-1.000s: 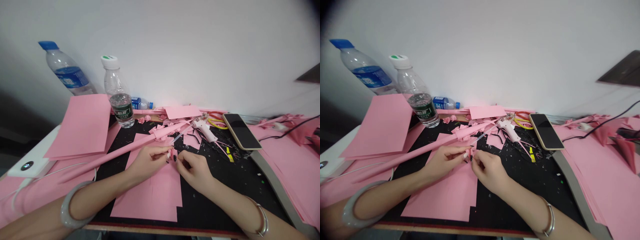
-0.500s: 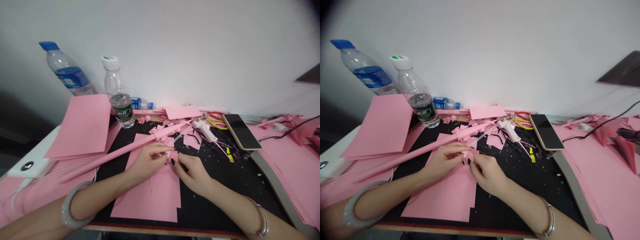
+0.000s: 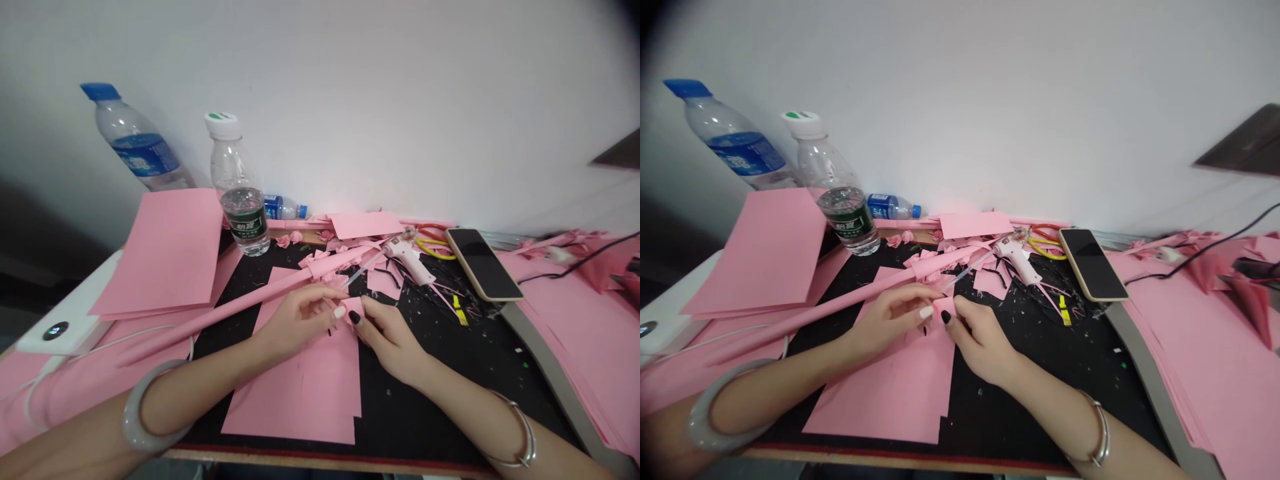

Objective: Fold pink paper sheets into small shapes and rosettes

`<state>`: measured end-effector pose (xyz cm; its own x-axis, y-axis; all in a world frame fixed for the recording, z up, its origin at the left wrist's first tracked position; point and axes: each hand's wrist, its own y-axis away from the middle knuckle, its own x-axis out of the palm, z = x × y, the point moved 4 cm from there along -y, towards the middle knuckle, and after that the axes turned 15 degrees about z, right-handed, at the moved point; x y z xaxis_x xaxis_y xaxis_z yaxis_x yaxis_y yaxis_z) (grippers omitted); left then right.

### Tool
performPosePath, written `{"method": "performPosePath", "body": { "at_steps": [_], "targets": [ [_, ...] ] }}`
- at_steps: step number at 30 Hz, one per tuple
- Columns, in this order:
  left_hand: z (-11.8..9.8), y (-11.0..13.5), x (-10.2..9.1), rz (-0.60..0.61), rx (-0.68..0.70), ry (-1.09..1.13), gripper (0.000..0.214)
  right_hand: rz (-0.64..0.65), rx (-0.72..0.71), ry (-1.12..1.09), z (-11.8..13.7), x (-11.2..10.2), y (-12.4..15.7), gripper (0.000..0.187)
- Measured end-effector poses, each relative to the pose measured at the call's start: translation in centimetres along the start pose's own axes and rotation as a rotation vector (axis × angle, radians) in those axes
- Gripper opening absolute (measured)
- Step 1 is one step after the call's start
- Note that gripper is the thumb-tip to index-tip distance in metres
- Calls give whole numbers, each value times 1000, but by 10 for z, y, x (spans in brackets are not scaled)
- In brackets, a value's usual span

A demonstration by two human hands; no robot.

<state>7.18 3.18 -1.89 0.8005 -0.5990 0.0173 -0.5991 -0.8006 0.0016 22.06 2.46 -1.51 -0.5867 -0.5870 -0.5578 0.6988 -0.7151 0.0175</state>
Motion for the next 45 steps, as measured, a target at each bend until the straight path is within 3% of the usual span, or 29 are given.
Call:
{"method": "performPosePath", "body": {
  "at_steps": [4, 16, 27, 45],
  "targets": [
    [11, 0, 1, 56, -85, 195, 31, 97, -88, -27, 6, -3, -3, 28],
    [18, 0, 5, 259, -175, 17, 37, 181, -109, -48, 3, 0, -4, 37],
    [12, 1, 7, 237, -199, -89, 38, 191, -52, -237, -6, 3, -4, 39],
    [6, 3, 7, 196, -135, -220, 39, 155, -17, -227, -7, 4, -2, 34]
  ]
}}
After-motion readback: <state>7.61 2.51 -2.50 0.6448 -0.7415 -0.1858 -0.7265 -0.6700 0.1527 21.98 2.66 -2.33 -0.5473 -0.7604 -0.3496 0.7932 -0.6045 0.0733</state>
